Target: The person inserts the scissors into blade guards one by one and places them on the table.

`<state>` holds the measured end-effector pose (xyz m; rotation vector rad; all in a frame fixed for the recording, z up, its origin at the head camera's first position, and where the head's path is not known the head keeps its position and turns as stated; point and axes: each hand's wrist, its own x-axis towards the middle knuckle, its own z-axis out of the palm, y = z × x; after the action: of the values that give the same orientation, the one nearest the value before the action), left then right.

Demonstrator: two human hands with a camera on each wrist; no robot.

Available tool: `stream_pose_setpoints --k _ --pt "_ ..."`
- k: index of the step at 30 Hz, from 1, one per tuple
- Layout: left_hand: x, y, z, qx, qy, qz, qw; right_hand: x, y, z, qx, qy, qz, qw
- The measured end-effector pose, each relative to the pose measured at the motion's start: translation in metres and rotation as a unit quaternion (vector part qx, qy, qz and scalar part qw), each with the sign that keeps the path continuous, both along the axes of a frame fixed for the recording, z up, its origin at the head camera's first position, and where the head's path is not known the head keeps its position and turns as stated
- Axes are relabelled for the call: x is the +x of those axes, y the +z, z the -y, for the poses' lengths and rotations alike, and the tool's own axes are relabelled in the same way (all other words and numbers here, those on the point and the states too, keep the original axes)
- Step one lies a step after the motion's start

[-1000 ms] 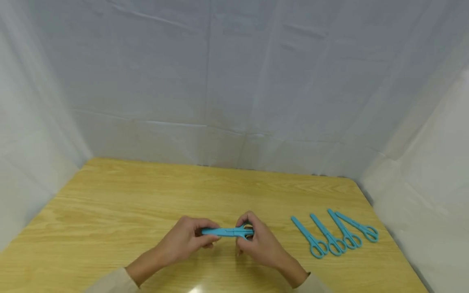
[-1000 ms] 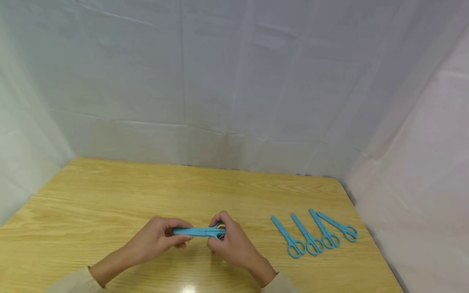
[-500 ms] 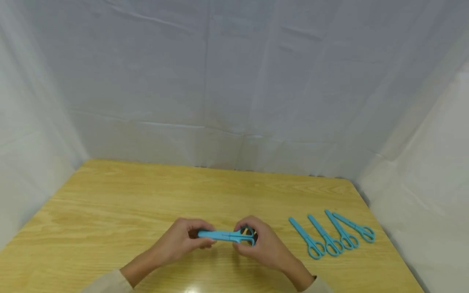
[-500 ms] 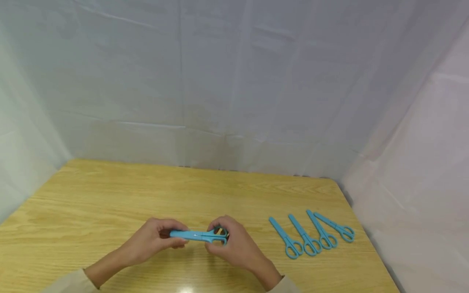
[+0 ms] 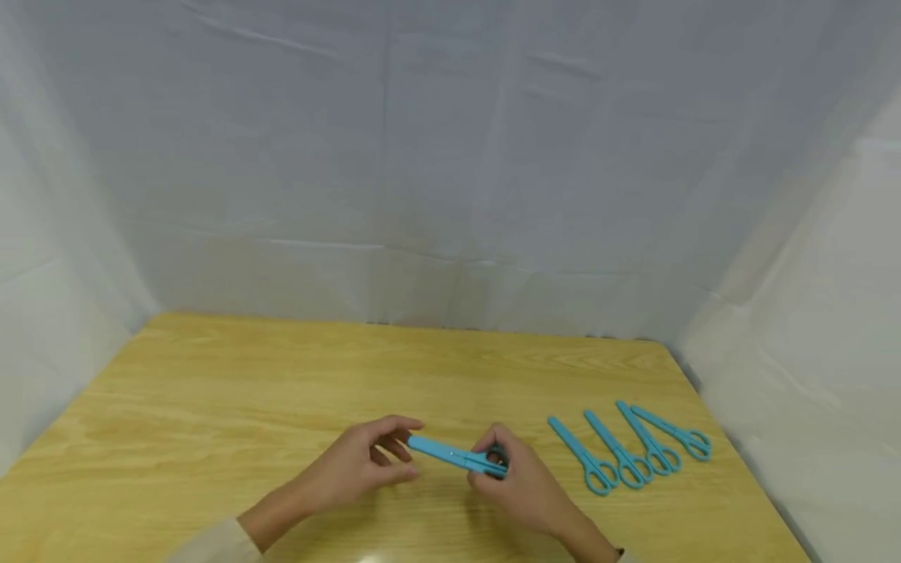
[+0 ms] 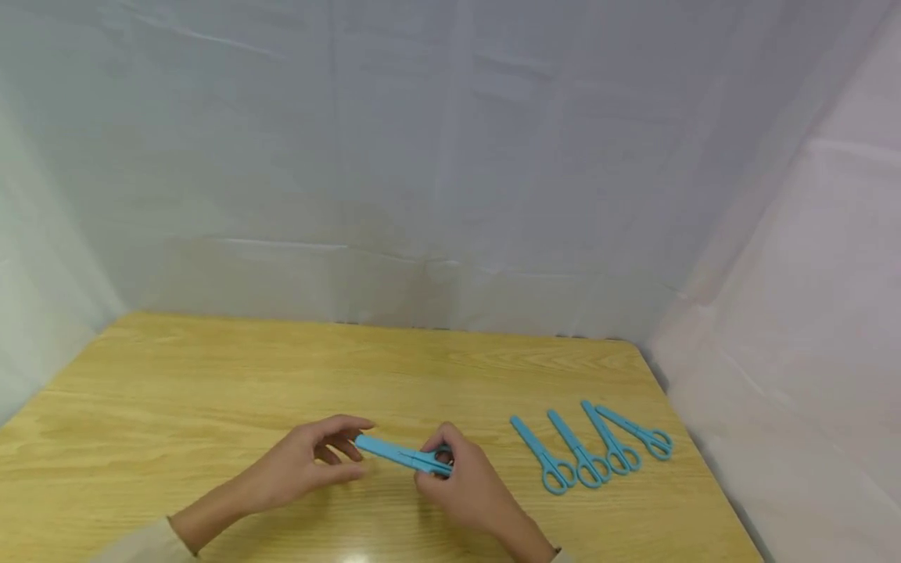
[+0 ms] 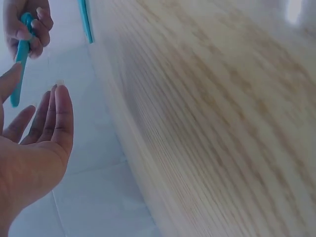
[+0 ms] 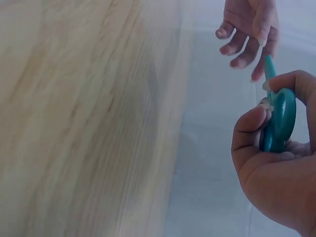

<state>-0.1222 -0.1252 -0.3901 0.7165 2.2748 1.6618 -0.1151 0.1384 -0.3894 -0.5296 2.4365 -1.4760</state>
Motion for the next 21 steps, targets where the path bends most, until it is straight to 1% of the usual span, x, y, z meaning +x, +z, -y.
stream_pose_setpoints --k 1,4,8,11,15,21 --pt "-0.001 0.0 0.001 0.001 0.002 0.002 1.0 0.0 0.0 -0.003 -0.002 -0.011 0.006 1.0" --pt "-0.004 -0.002 0.005 -0.005 0.005 -0.009 0.9999 0.0 -0.002 -0.015 -0.007 -0.044 0.024 0.999" --pt "-0.006 -0.003 0.01 -0.014 0.006 -0.011 0.9998 -0.004 -0.007 -0.03 0.01 -0.095 0.027 0.995" --pt "-0.007 -0.004 0.012 -0.016 0.009 -0.007 0.9998 -0.006 -0.011 -0.039 0.05 -0.121 0.023 0.991" --pt "-0.008 -0.005 0.014 -0.015 0.011 0.002 0.9998 -0.005 -0.014 -0.048 0.101 -0.142 0.027 0.984" --pt "-0.009 -0.009 0.015 -0.007 0.007 0.007 0.9999 -0.004 -0.013 -0.055 0.158 -0.161 0.019 0.974"
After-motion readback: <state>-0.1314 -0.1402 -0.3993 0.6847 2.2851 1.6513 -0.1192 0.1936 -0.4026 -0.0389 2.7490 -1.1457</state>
